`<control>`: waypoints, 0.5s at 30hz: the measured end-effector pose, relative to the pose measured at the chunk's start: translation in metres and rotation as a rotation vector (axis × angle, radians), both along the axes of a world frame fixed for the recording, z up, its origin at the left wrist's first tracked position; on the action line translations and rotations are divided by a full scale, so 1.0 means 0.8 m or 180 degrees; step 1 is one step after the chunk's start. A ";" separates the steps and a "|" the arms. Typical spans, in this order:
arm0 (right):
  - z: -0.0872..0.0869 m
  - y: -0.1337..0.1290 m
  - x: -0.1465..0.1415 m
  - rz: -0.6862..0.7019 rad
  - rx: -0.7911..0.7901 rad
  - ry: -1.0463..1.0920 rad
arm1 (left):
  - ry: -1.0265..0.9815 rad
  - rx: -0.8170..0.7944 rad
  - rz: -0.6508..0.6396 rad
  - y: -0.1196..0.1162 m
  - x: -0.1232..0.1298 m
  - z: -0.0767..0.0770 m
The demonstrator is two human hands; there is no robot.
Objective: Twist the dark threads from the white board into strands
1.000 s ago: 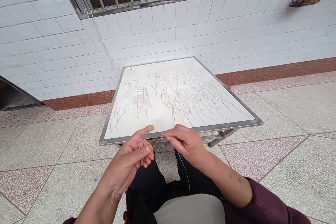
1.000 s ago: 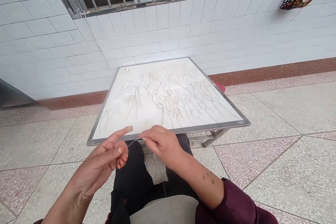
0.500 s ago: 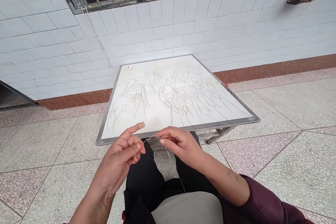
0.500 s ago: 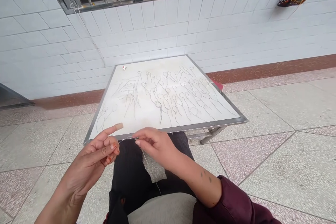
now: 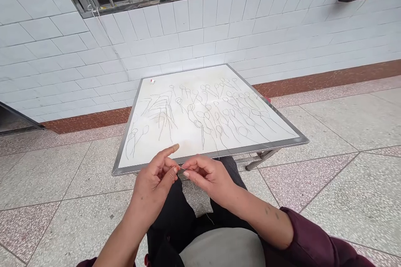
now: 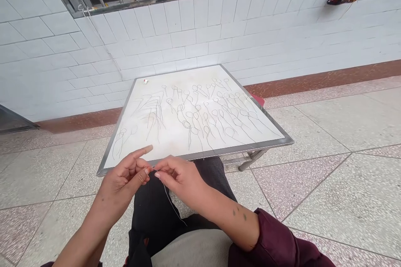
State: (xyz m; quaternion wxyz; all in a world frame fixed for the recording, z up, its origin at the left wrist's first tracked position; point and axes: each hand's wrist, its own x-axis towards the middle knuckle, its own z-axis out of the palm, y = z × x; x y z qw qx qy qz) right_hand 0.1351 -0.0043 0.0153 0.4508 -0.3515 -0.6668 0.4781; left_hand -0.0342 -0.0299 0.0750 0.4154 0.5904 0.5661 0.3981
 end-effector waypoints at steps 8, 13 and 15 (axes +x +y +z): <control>-0.003 0.005 0.001 -0.0420 0.0394 -0.0528 | 0.0738 0.0159 -0.0036 -0.002 0.013 -0.008; -0.005 0.008 0.005 -0.0399 0.0690 -0.0645 | 0.1119 0.0164 -0.0175 -0.001 0.010 -0.009; -0.005 0.010 0.007 -0.0357 0.0734 -0.0686 | 0.1219 0.0179 -0.0250 -0.001 0.008 -0.008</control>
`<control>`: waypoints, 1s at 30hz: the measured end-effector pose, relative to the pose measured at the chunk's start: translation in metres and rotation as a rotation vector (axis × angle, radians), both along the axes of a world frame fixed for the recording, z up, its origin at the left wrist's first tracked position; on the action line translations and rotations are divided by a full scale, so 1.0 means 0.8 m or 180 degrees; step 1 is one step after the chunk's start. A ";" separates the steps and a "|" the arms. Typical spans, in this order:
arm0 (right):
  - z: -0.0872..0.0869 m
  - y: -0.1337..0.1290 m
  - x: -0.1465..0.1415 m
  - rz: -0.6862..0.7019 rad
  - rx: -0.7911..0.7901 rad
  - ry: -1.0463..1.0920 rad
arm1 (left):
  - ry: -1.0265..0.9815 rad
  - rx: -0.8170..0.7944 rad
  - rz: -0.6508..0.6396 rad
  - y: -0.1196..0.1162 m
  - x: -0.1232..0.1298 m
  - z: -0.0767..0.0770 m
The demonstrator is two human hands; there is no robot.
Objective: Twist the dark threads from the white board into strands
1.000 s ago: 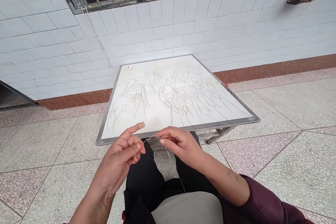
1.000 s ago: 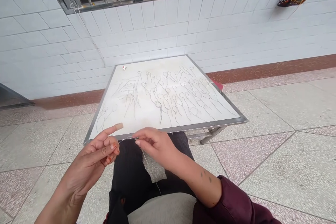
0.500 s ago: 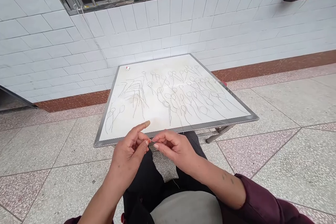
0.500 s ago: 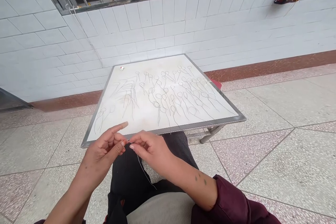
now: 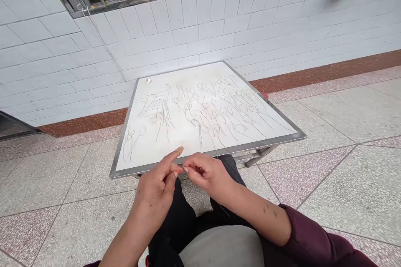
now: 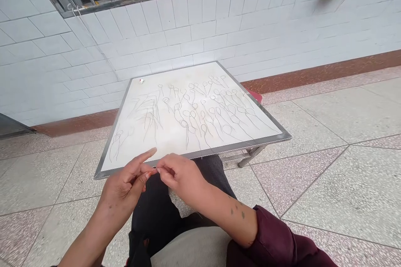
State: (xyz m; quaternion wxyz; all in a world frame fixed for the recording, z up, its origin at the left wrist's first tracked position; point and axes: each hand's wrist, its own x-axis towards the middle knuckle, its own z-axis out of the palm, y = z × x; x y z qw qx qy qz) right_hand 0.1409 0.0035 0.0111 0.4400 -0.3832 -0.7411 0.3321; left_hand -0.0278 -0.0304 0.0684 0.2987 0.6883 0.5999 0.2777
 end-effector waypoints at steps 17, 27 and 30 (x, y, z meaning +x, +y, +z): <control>-0.006 0.004 -0.002 -0.0074 -0.0486 0.0305 | -0.0141 -0.0120 0.0033 0.006 0.007 -0.001; -0.008 -0.007 -0.005 -0.0345 -0.0484 0.0414 | 0.0228 0.0106 0.0194 0.005 0.022 0.001; -0.007 -0.008 -0.003 -0.0342 -0.0506 0.0442 | 0.0203 0.0122 0.0218 0.005 0.024 0.004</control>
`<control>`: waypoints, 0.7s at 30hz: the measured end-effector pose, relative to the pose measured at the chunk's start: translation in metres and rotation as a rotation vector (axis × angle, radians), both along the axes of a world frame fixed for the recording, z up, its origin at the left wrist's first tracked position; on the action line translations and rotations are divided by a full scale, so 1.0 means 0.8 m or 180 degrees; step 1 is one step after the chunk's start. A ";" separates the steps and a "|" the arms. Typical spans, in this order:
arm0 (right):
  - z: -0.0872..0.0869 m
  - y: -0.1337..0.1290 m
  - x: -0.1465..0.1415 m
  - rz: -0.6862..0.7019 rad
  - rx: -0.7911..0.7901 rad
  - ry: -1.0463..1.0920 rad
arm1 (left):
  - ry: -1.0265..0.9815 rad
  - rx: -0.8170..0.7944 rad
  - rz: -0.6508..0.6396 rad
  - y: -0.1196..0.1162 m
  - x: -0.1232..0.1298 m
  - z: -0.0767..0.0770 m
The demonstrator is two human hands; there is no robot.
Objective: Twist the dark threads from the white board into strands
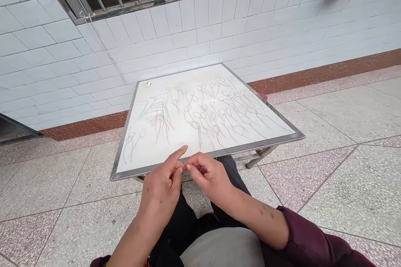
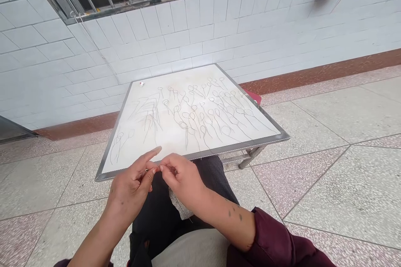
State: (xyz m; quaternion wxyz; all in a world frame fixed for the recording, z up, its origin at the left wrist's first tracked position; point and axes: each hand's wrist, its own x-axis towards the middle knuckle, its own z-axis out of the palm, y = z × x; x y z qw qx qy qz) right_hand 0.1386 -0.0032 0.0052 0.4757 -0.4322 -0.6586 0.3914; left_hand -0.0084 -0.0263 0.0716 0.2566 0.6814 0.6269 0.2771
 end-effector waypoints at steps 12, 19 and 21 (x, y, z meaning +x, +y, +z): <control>0.005 -0.005 0.003 0.0379 -0.0438 0.0410 | -0.0908 -0.0030 0.0032 0.003 -0.010 0.002; -0.007 -0.003 -0.003 0.0356 -0.0299 0.0348 | -0.0872 0.0074 0.0227 0.006 -0.007 -0.005; -0.009 -0.004 -0.004 0.0310 -0.0065 0.0229 | -0.0871 0.0076 0.0292 0.006 -0.006 -0.005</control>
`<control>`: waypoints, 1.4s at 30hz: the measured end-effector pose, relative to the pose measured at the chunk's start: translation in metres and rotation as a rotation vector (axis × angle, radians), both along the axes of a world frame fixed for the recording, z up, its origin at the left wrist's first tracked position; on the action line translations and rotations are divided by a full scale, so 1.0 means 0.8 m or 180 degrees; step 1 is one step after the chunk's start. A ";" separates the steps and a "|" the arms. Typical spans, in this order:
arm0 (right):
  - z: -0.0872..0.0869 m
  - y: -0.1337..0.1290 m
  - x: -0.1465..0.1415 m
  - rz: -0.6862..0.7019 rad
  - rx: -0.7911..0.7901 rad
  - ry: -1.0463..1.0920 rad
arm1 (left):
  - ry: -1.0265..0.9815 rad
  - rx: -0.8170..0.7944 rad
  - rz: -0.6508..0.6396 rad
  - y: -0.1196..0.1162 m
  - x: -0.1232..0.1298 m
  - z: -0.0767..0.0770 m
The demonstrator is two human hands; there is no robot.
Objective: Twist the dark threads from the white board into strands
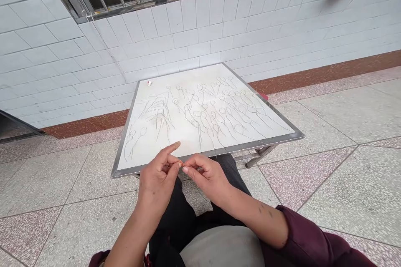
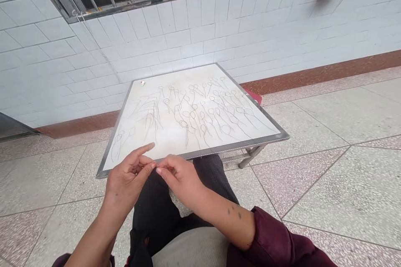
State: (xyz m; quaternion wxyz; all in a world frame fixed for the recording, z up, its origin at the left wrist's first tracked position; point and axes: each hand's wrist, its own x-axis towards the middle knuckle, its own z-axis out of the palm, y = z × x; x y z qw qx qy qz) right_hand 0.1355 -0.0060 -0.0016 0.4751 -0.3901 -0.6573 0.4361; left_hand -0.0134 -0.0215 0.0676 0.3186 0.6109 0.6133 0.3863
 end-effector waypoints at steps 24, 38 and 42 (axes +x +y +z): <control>-0.008 0.000 -0.003 -0.0067 0.0842 -0.0841 | -0.0313 -0.0157 0.0104 0.008 0.005 0.012; -0.001 -0.001 -0.006 -0.0033 0.0245 -0.0247 | -0.0139 -0.0146 0.0184 0.014 0.003 0.021; 0.004 0.001 -0.004 0.0240 -0.0360 0.0079 | -0.0008 -0.0134 0.0122 0.014 0.000 0.024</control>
